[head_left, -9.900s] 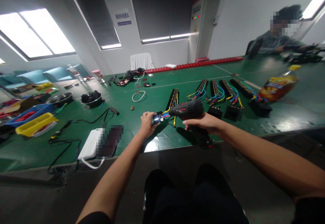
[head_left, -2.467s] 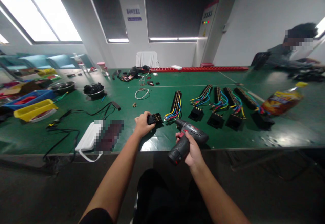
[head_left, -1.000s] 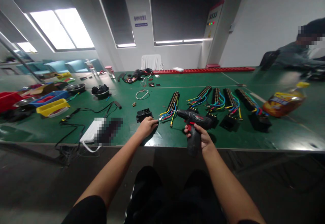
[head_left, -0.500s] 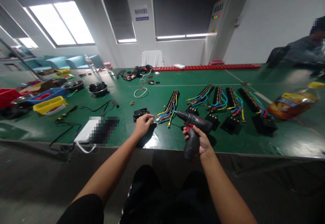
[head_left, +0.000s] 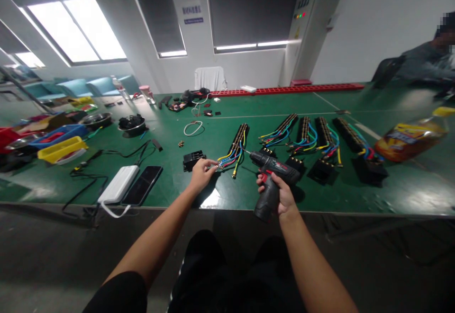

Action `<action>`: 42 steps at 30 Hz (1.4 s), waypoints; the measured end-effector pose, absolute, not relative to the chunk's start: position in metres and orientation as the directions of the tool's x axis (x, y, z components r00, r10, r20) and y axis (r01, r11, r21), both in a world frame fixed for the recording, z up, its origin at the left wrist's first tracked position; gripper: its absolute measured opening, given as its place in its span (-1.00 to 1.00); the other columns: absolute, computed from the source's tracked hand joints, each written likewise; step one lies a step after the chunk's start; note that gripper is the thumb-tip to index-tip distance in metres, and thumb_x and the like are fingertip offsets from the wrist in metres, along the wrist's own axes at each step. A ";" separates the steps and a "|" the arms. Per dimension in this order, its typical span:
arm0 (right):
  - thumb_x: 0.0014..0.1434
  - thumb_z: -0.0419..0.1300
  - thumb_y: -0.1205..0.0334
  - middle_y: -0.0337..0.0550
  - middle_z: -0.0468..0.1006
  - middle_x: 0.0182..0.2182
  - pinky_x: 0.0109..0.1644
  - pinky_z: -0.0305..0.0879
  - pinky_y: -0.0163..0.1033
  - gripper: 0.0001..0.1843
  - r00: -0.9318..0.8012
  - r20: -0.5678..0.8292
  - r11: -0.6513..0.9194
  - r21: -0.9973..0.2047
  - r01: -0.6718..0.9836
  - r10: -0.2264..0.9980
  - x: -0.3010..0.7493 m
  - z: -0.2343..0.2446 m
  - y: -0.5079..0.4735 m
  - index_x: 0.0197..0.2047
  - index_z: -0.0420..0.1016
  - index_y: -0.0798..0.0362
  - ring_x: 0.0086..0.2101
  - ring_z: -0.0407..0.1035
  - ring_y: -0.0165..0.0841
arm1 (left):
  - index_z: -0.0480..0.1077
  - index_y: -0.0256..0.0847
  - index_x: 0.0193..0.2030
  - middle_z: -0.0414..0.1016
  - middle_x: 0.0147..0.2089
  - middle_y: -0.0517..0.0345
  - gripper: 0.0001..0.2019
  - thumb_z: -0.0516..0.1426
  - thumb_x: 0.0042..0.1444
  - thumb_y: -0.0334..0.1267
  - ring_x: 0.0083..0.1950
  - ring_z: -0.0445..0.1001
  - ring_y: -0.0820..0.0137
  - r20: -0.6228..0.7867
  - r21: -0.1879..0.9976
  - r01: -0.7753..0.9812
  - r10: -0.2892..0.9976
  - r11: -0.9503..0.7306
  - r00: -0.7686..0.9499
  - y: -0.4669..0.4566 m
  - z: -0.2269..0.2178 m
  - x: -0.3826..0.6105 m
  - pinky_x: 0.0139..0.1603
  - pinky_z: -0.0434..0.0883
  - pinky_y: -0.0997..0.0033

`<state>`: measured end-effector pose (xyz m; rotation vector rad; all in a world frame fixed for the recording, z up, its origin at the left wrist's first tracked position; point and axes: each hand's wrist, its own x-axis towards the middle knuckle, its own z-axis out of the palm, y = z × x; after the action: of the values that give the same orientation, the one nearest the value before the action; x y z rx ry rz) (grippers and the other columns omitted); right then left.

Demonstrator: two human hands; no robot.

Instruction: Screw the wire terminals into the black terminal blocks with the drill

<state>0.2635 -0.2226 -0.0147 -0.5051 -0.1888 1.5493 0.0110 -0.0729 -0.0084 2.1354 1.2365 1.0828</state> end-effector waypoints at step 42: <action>0.11 0.31 0.28 -0.09 0.61 -0.32 -0.35 0.55 -0.39 -0.67 0.018 -0.158 -0.043 -0.378 -0.925 0.987 0.265 -0.016 -0.222 -0.05 0.43 0.14 -0.34 0.55 -0.36 | 0.61 -0.15 -0.49 0.57 -0.50 0.22 -0.93 0.27 -0.21 -0.32 -0.43 0.46 0.44 -0.060 0.263 0.604 0.612 -0.752 0.788 0.036 0.055 0.070 -0.41 0.26 0.53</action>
<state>0.2651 -0.2225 -0.0159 -0.4333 -0.1811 1.5581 0.0703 0.0358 0.0550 2.7107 0.9415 0.0430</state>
